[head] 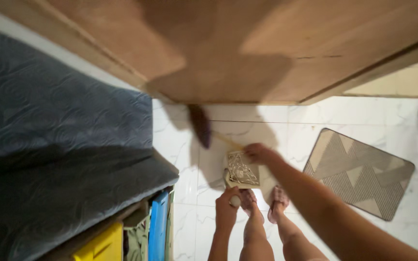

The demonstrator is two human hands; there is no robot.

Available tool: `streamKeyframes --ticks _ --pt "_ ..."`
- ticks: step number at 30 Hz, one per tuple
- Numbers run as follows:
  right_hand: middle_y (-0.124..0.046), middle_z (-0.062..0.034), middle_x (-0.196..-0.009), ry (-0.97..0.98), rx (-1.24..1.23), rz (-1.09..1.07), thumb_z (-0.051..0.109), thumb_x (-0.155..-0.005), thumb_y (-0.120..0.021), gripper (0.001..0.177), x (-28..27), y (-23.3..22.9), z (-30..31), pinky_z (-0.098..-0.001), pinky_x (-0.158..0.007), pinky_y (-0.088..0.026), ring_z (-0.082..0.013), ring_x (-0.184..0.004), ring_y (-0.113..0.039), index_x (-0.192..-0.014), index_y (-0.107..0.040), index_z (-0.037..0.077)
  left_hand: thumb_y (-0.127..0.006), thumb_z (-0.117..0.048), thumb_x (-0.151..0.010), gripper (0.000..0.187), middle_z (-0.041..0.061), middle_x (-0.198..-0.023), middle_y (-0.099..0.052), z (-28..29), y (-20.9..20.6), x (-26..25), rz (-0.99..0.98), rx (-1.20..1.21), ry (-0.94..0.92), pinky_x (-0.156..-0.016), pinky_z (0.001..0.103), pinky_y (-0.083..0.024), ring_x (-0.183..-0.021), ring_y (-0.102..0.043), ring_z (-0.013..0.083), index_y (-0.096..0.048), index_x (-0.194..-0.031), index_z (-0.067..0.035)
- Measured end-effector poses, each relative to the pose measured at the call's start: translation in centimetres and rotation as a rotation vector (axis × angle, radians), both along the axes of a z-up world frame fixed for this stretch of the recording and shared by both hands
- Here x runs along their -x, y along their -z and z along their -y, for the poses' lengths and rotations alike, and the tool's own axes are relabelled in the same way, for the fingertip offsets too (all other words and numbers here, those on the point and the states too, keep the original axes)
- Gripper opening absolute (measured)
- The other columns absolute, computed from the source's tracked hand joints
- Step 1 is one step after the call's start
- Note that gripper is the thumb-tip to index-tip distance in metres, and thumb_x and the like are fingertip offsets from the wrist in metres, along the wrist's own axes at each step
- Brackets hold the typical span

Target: The person sweeps debris from a tiled floor into a dustpan using a broom and then moves through a doorway to continue sweeping another area of the floor.

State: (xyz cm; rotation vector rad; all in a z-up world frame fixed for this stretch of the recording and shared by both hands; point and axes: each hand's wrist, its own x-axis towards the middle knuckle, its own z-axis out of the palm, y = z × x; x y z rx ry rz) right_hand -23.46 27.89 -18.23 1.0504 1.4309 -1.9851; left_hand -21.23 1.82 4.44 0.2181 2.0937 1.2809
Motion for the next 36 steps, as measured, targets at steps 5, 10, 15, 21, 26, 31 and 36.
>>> streamKeyframes --ticks 5,10,15,21,26,31,36 --pt "-0.043 -0.0037 -0.061 0.608 0.45 0.32 0.011 -0.1 -0.053 0.015 -14.8 -3.2 -14.9 -0.026 -0.034 -0.026 -0.0116 -0.041 -0.034 -0.086 -0.052 0.004 -0.071 0.01 -0.078 0.03 0.012 -0.102 -0.078 -0.2 0.8 1.8 -0.014 -0.029 0.09 -0.088 0.032 -0.057 -0.099 -0.074 0.0236 -0.074 -0.103 -0.006" --pt "-0.05 -0.0079 -0.063 0.665 0.228 0.465 0.011 -0.1 -0.053 0.016 -24.6 -5.7 -19.1 -0.0228 -0.034 -0.021 -0.0105 -0.041 -0.033 -0.091 -0.054 -0.002 -0.071 0.013 -0.073 0.042 0.008 -0.091 -0.079 -2.2 3.3 3.3 -0.128 -0.074 0.177 -0.086 0.029 -0.057 -0.091 -0.073 0.017 -0.077 -0.109 -0.007" --pt "-0.05 -0.0087 -0.058 0.426 -0.226 0.558 0.01 -0.096 -0.062 0.02 -26.6 -8.5 -19.9 -0.0328 -0.035 -0.032 -0.0143 -0.042 -0.043 -0.083 -0.066 -0.004 -0.074 0.01 -0.077 0.021 0.004 -0.099 -0.081 -6.9 4.8 5.2 -0.291 -0.119 0.292 -0.084 0.028 -0.057 -0.094 -0.074 0.0123 -0.074 -0.092 -0.004" --pt "-0.052 -0.0084 -0.055 0.484 -0.109 0.474 0.005 -0.089 -0.065 0.019 -32.2 -12.6 -18.3 -0.0347 -0.033 -0.032 -0.0167 -0.039 -0.045 -0.075 -0.071 -0.005 -0.07 0.012 -0.075 0.035 0.009 -0.105 -0.079 -12.6 0.7 8.3 -0.155 -0.064 0.305 -0.086 0.031 -0.056 -0.093 -0.069 0.0143 -0.076 -0.105 -0.003" --pt "-0.05 -0.0096 -0.055 0.408 -0.145 0.602 0.006 -0.088 -0.069 0.018 -35.4 -11.7 -26.5 -0.0358 -0.033 -0.033 -0.0185 -0.038 -0.044 -0.072 -0.067 -0.002 -0.071 0.014 -0.073 0.028 0.008 -0.112 -0.08 -17.5 -1.9 6.8 -0.223 -0.023 0.342 -0.093 0.03 -0.054 -0.103 -0.071 0.0149 -0.073 -0.097 -0.001" --pt "-0.061 -0.0143 -0.059 0.169 -0.365 0.678 0.009 -0.092 -0.067 0.019 -37.9 -11.8 -36.4 -0.0381 -0.036 -0.044 -0.0227 -0.042 -0.056 -0.081 -0.072 -0.006 -0.07 0.013 -0.075 0.018 0.007 -0.116 -0.08 -21.9 -3.5 4.2 -0.176 0.058 0.287 -0.093 0.03 -0.055 -0.11 -0.072 0.0158 -0.07 -0.086 -0.001" --pt "-0.066 -0.0087 -0.059 0.13 -0.503 0.607 0.013 -0.092 -0.068 0.019 -40.8 -12.6 -33.3 -0.0347 -0.036 -0.048 -0.018 -0.041 -0.061 -0.091 -0.076 -0.004 -0.074 0.01 -0.074 0.021 0.011 -0.111 -0.08 -27.3 -2.1 2.5 -0.152 0.132 0.31 -0.094 0.031 -0.054 -0.107 -0.072 0.0224 -0.071 -0.089 -0.005"
